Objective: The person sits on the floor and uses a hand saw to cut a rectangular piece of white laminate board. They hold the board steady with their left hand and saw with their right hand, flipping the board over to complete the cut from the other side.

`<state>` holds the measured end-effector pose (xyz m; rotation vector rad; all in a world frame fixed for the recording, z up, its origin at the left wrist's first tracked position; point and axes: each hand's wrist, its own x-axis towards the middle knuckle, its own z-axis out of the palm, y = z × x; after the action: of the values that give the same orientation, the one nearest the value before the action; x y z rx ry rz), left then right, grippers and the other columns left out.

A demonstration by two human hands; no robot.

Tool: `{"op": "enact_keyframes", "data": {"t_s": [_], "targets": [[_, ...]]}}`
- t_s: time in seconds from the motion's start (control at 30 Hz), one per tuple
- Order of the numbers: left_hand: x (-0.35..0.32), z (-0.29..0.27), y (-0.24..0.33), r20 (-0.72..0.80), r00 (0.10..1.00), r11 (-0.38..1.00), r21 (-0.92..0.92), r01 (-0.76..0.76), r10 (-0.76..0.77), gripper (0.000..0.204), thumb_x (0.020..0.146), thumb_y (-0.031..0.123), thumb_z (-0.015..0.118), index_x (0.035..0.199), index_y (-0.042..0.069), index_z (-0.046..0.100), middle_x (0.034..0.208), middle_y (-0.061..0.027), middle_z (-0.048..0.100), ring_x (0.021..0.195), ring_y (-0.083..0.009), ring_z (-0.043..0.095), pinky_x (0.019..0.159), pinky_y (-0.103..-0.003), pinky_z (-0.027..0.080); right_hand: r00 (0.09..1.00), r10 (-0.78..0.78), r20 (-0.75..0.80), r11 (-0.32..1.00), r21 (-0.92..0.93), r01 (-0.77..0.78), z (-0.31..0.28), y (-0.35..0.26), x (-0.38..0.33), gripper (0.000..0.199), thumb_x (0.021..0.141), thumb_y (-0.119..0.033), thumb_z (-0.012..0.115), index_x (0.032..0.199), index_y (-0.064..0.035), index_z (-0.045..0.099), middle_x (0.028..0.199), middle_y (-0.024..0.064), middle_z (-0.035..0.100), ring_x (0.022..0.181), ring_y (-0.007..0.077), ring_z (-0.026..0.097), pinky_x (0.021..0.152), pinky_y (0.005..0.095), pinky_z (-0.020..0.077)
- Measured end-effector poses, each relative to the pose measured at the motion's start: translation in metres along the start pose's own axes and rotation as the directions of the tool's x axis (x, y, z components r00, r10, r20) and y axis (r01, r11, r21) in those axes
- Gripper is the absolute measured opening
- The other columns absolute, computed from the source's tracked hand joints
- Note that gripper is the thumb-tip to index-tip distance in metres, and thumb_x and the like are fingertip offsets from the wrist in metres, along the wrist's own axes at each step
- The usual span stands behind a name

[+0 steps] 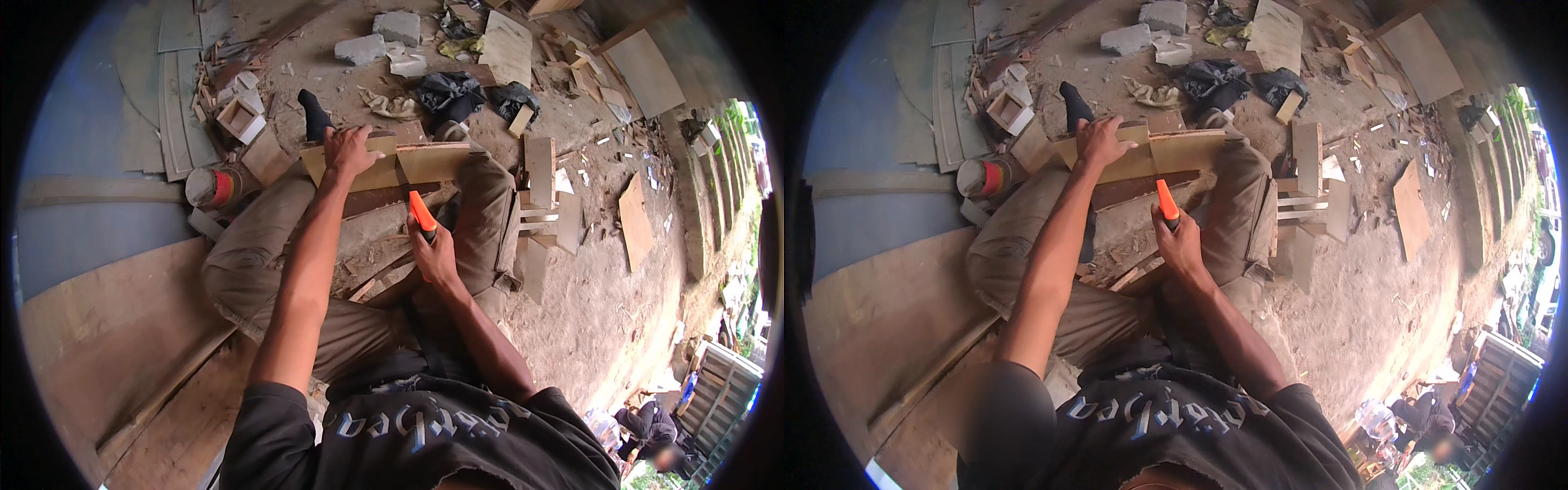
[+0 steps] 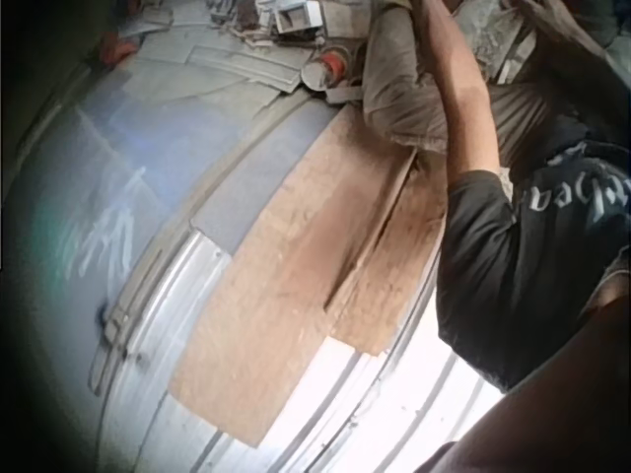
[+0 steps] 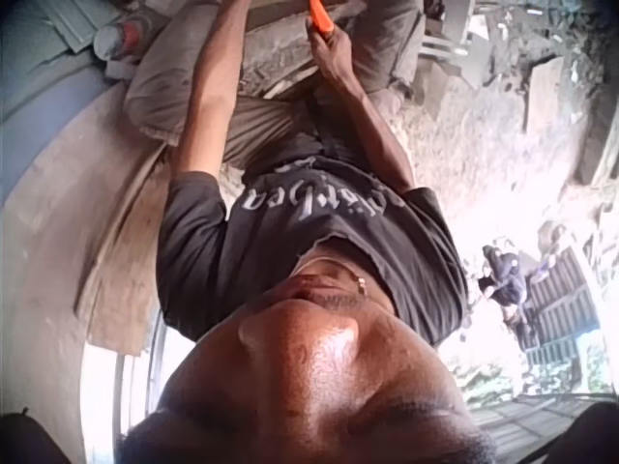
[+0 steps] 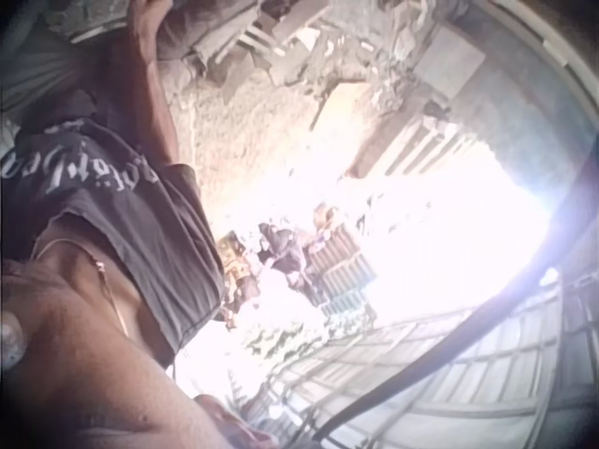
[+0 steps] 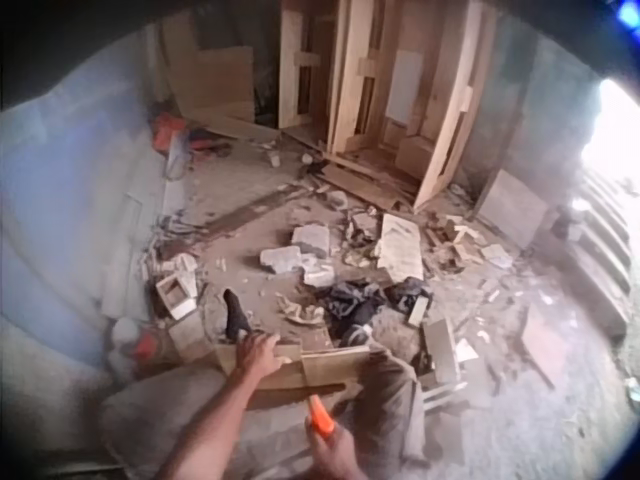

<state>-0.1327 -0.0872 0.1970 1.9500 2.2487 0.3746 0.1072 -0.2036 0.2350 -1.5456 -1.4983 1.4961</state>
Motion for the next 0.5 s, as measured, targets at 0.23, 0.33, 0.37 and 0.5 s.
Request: {"op": "enact_keyframes", "data": {"t_s": [0.23,0.33,0.37,0.5], "targets": [[0.004,0.009,-0.001,0.133,0.979,0.988,0.032,0.15,-0.153,0.065,0.068,0.052,0.083,0.117,0.014,0.066,0.112,-0.0095,0.073,0.106,-0.0273,0.067,0.092,-0.048,0.037,0.999,-0.045,-0.011,0.994,-0.104,0.044,-0.007,-0.02,-0.015,0.03,0.099,-0.027,0.063,0.103,0.0027,0.064,0.07,-0.0011,0.052,0.07,0.0052,0.045,0.062,0.0256,0.0418],[0.019,0.004,-0.016,0.277,0.942,0.982,0.022,0.19,-0.189,0.072,0.067,0.056,0.083,0.121,0.012,0.064,0.119,-0.0119,0.071,0.115,-0.0284,0.065,0.097,-0.051,0.038,0.986,-0.164,-0.039,0.981,-0.114,0.158,-0.019,-0.024,-0.062,0.027,0.097,-0.023,0.066,0.097,0.0031,0.062,0.067,0.0028,0.05,0.067,0.007,0.044,0.059,0.0286,0.0422],[0.021,0.009,-0.026,0.271,0.944,0.981,0.011,0.194,-0.19,0.073,0.067,0.056,0.083,0.122,0.013,0.064,0.121,-0.0125,0.07,0.116,-0.0284,0.064,0.1,-0.052,0.037,0.988,-0.139,-0.065,0.984,-0.121,0.131,-0.024,-0.025,-0.071,0.026,0.095,-0.022,0.067,0.092,0.0032,0.061,0.064,0.0056,0.049,0.064,0.0081,0.042,0.057,0.0301,0.0416],[0.027,0.023,-0.033,0.301,0.938,0.983,-0.01,0.182,-0.171,0.076,0.067,0.059,0.081,0.126,0.014,0.064,0.125,-0.0142,0.067,0.121,-0.0294,0.061,0.109,-0.057,0.032,0.997,-0.038,-0.069,0.999,0.009,0.039,-0.037,-0.047,-0.075,0.025,0.095,-0.02,0.067,0.087,0.0028,0.061,0.061,0.007,0.047,0.062,0.0087,0.041,0.055,0.0304,0.0409]]}}
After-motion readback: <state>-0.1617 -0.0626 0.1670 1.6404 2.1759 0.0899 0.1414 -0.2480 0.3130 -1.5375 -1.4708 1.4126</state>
